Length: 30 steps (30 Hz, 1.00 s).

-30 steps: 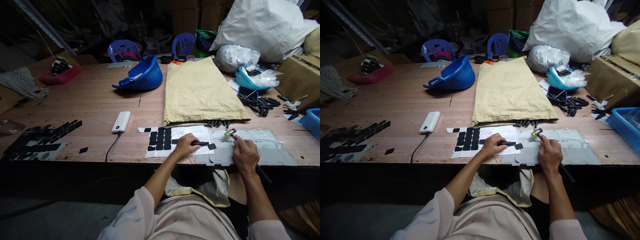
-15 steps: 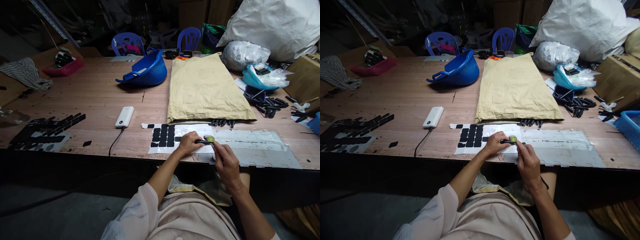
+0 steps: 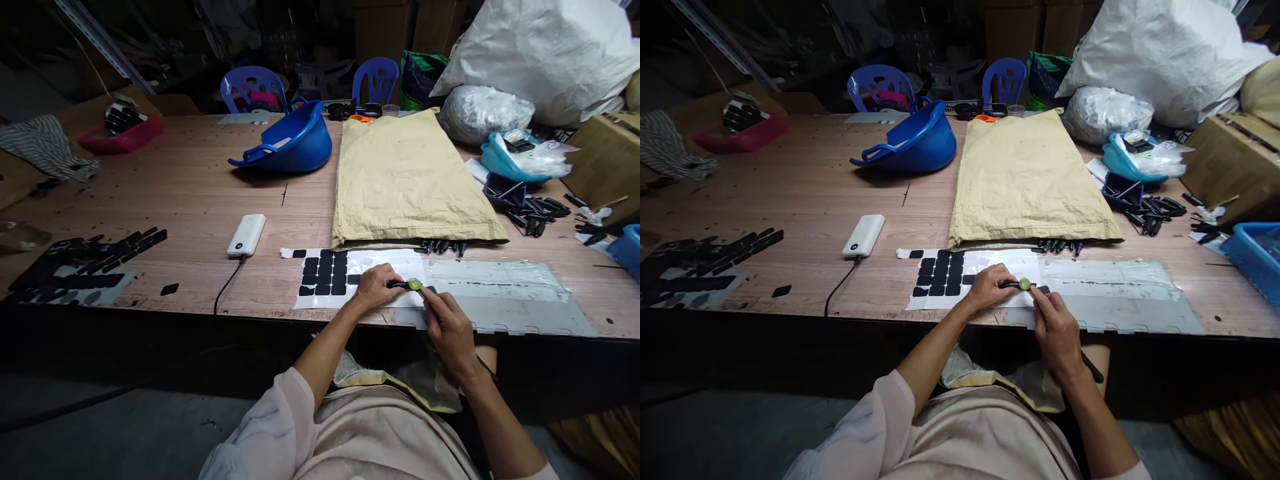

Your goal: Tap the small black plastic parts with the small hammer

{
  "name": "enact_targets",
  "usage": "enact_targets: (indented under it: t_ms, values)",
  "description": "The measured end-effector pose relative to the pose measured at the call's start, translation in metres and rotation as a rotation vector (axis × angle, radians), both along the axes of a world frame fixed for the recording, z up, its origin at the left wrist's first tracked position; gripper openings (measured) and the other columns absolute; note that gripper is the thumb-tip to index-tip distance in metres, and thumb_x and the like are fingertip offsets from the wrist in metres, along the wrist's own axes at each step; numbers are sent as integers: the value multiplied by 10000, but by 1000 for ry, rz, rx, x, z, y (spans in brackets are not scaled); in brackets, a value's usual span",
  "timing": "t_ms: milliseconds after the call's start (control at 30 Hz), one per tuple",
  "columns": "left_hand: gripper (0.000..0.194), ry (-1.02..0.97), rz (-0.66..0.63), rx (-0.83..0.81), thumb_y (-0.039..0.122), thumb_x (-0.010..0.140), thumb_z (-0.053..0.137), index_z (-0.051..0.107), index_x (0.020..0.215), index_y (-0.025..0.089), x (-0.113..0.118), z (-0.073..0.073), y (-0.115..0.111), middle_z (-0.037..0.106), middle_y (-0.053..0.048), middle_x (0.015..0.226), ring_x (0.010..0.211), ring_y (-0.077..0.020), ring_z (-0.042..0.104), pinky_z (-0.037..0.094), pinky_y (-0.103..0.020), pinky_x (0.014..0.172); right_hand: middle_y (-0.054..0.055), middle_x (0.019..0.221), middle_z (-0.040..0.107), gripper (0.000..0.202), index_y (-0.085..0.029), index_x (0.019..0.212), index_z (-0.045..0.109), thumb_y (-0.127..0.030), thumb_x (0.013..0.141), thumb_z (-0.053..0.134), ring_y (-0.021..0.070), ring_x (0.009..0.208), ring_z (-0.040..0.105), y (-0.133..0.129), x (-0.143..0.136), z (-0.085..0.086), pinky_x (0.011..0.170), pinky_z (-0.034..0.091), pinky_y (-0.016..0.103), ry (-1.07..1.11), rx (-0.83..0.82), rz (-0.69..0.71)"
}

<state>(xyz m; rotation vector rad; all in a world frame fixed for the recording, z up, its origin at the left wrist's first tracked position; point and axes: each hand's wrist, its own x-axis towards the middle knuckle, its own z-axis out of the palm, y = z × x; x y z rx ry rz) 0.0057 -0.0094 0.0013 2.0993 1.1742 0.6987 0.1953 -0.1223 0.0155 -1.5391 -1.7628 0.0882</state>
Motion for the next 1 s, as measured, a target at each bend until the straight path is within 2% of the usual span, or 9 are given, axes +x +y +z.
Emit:
enact_targets:
  t_ms: [133,267,400,500,633,833,900,1000]
  values:
    - [152,22,-2,-11,275,834,839,857,985,257,0,0,0,712,-16,921,912,-189,677,522,-293,814,58,994,734,370,-286,1348,732,-275,1051,512,182,882,699,4,8,6,821,559,303,21,55,-32]
    - [163,27,9,-20,274,831,840,855,991,251,0,0,0,718,-20,931,922,-198,679,523,-294,821,90,1020,734,350,-245,1307,750,-322,1036,541,210,922,680,18,44,13,858,533,332,-46,88,-189]
    - [156,15,-15,-17,299,874,813,850,1014,240,-1,1,1,728,-27,957,941,-199,684,518,-291,827,91,975,702,329,-226,1207,788,-337,986,571,216,844,602,33,95,-1,717,428,325,-222,-11,-412]
    - [164,12,-34,-22,331,940,750,846,1030,234,-3,3,0,730,-34,979,927,-191,682,517,-287,820,91,915,670,318,-218,1156,797,-293,960,559,220,834,541,39,117,-16,735,384,335,-316,-46,-444]
    - [174,16,-40,-26,336,977,705,840,1032,240,-5,3,-1,731,-36,996,955,-194,683,518,-290,856,96,923,657,320,-221,1168,793,-287,957,561,225,853,495,40,117,-25,761,353,350,-361,-19,-494]
    - [139,5,-31,-38,300,962,711,823,996,224,-6,6,2,731,-40,992,986,-209,681,514,-314,904,91,936,630,300,-214,1165,787,-281,954,585,209,838,443,39,108,-21,730,303,343,-357,-37,-514]
    - [160,-65,-52,-28,304,972,689,807,997,199,-8,11,-7,723,-52,976,949,-207,674,515,-317,879,89,944,635,296,-211,1167,787,-287,965,584,204,829,433,39,108,-21,721,286,339,-364,-38,-519]
    - [259,-196,-158,-35,372,1017,625,783,1084,178,-16,18,-42,720,-66,959,863,-191,659,516,-303,813,90,943,640,295,-210,1168,788,-297,978,579,200,817,419,38,107,-21,713,264,338,-370,-35,-529]
